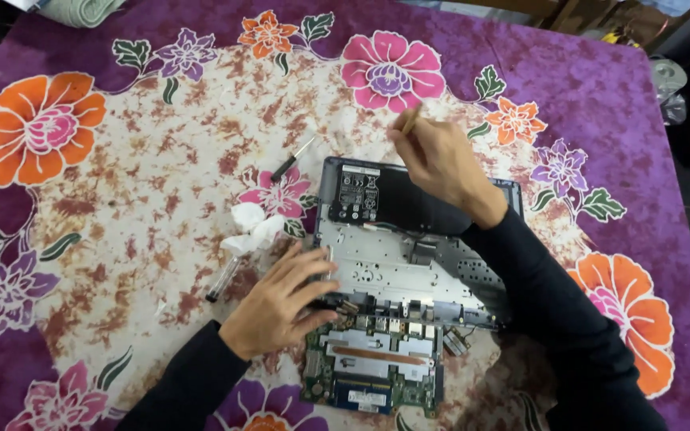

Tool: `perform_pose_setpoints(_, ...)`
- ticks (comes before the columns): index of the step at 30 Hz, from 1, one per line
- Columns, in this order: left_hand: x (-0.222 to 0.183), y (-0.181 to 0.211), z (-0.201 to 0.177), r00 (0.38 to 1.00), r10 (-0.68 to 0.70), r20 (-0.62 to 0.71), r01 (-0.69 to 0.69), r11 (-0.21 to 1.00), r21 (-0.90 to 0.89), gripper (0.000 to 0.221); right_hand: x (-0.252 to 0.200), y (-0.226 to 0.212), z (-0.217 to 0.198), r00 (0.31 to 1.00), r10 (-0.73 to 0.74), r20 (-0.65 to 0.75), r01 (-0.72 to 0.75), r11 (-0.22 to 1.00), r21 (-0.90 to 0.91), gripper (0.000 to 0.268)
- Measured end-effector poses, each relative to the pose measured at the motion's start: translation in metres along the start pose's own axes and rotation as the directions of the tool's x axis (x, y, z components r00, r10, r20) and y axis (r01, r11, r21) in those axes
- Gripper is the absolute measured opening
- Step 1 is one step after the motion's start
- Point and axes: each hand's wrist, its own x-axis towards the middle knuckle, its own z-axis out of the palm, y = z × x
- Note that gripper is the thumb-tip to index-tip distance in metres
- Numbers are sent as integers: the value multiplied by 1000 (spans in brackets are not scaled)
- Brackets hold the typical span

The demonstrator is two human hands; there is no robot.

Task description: Cleaning the internal chassis of a laptop with a brush and cloth, then preparing and seating the motherboard for reinstallation.

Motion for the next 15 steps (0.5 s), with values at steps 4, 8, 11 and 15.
perform_pose_setpoints(4,-5,-2,2,1000,9,-9,-10,1000,-11,27,1,-5,-8,998,6,-60,1,993,118,14)
perform_pose_setpoints(8,0,5,-5,1000,11,-12,-11,1000,-26,25,-13,12,-10,997,72,-24,-74,992,-99,19)
perform_pose_setpoints(11,0,7,-6,1000,16,-10,-16,999,-37,25,-15,9,-14,994,94,-47,-97,993,-64,18)
perform_pose_setpoints(15,-4,4,1,997,69,-16,-69,998,-8,24,-25,21,-19,992,119,-48,-127,960,-249,22)
